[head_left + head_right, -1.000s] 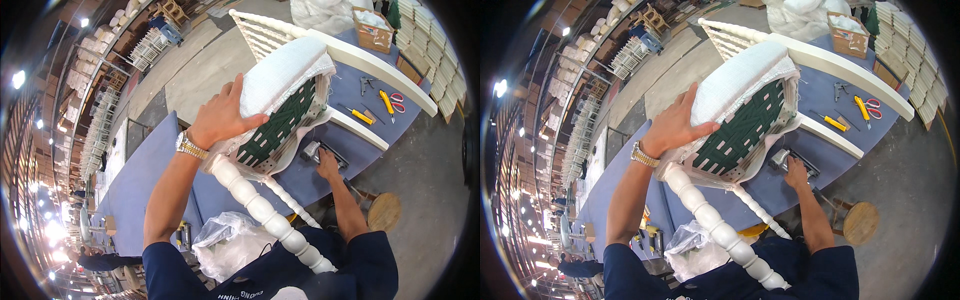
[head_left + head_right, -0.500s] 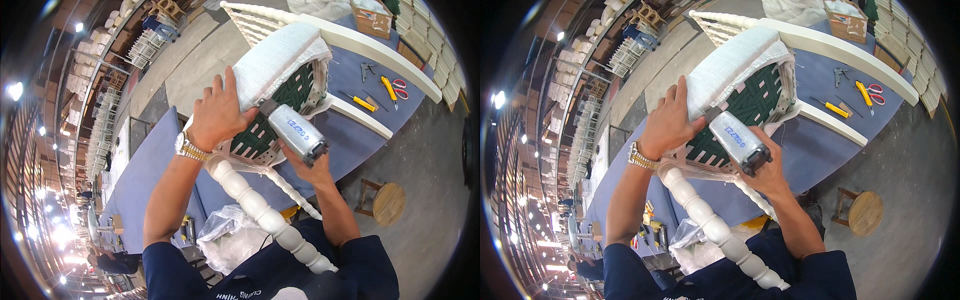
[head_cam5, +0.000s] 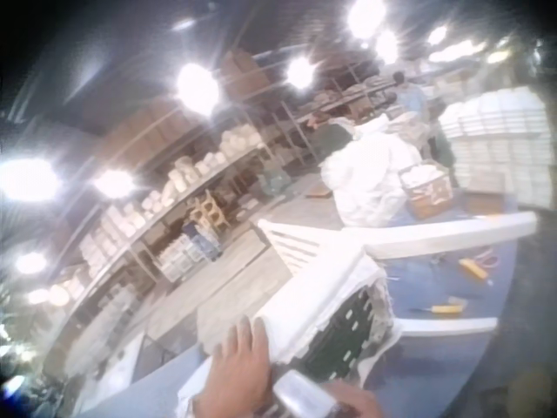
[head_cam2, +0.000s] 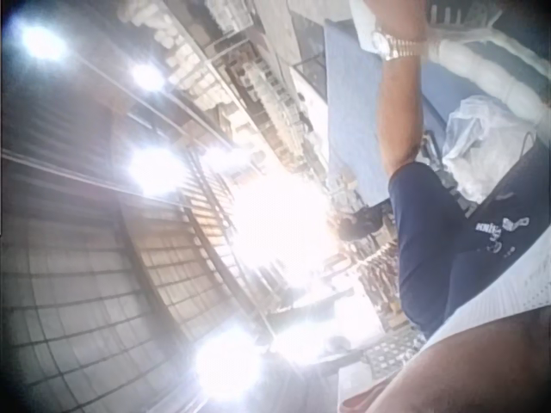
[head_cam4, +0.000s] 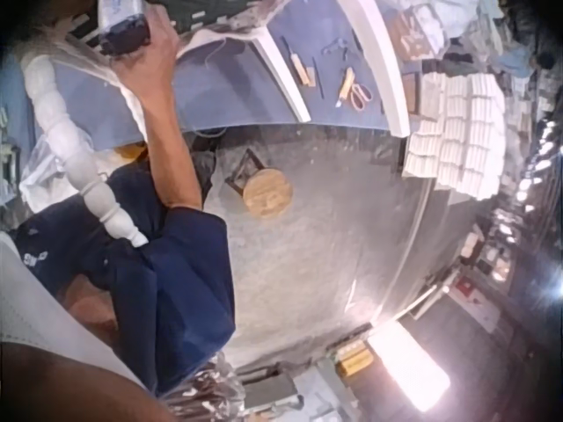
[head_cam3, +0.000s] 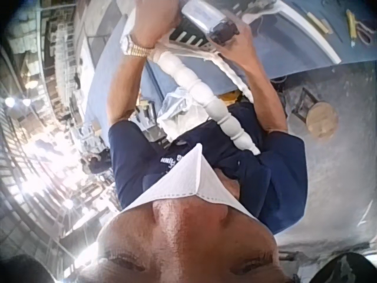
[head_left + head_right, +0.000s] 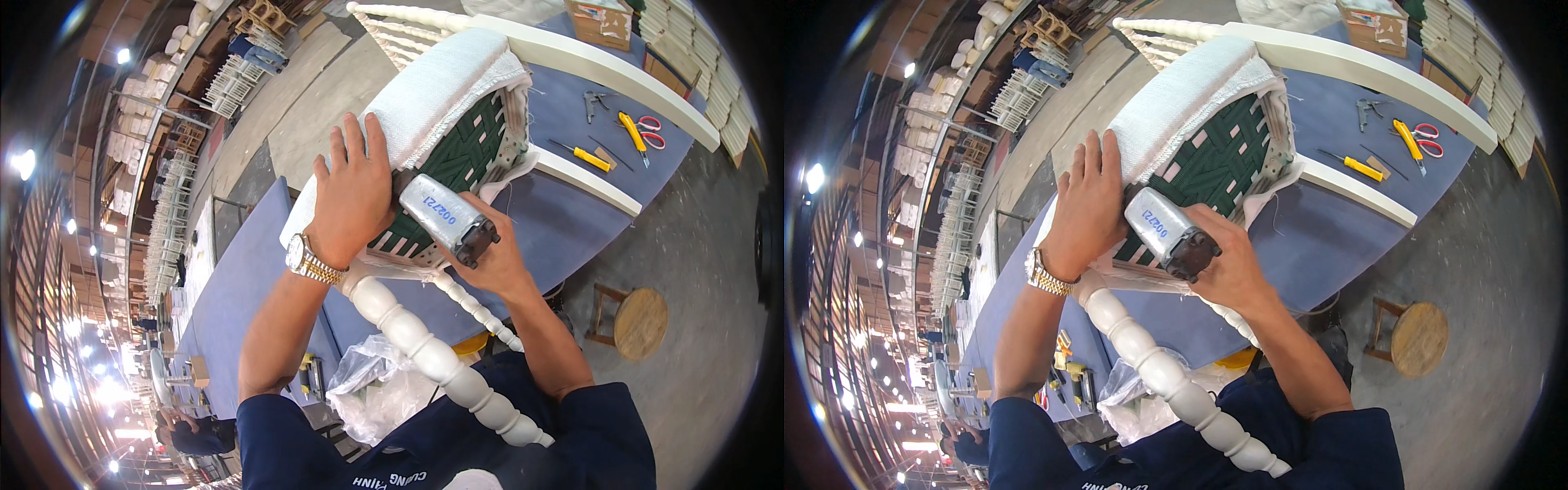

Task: The person staples white fabric onto the underside of a white wooden chair seat using a pneumatic staple gun. They repeatedly pull and smooth the fabric, then fire staples along the perimeter. The person also uses a yellow utility knife to trim excess fabric and a screwdriver to tuck edges before continuing to staple.

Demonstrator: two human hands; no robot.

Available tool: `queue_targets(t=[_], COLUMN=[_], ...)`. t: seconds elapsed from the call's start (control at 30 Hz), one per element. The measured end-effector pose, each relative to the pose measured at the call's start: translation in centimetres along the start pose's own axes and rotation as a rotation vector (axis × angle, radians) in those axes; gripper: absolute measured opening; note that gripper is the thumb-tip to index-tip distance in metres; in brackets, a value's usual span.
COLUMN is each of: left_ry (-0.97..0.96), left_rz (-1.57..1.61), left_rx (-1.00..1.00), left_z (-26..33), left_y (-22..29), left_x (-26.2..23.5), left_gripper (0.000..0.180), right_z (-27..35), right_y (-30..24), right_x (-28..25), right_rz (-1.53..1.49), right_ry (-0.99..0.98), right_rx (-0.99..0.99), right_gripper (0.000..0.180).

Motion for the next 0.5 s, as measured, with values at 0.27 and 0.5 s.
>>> queue_targets(t=[0.27, 0.5], left_ry=[0.085, 0.079], left_rz=[0.024, 0.031], left_rx=[-0.009, -0.001], left_z=[0.1, 0.2], left_y=[0.4, 0.4], left_x=[0.6, 0.5], left_gripper=[0.091, 0.091], right_z=[0.7, 0.2], right_y=[-0.4, 0.3], right_x=[0.5, 0.1], right_rz=[0.048, -0.029], right_ry=[0.081, 0.015], right_rx=[-0.029, -0.012], right_gripper=[0.064, 0.060])
Point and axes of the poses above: each hand's wrist, its own z-axis away from the middle knuckle, its own x-axis out of the palm, y = z × x, the point moved 5 cm from there along -z, towards the middle knuckle, and after that the axes turned 2 degrees about z, right-handed, at the moved point
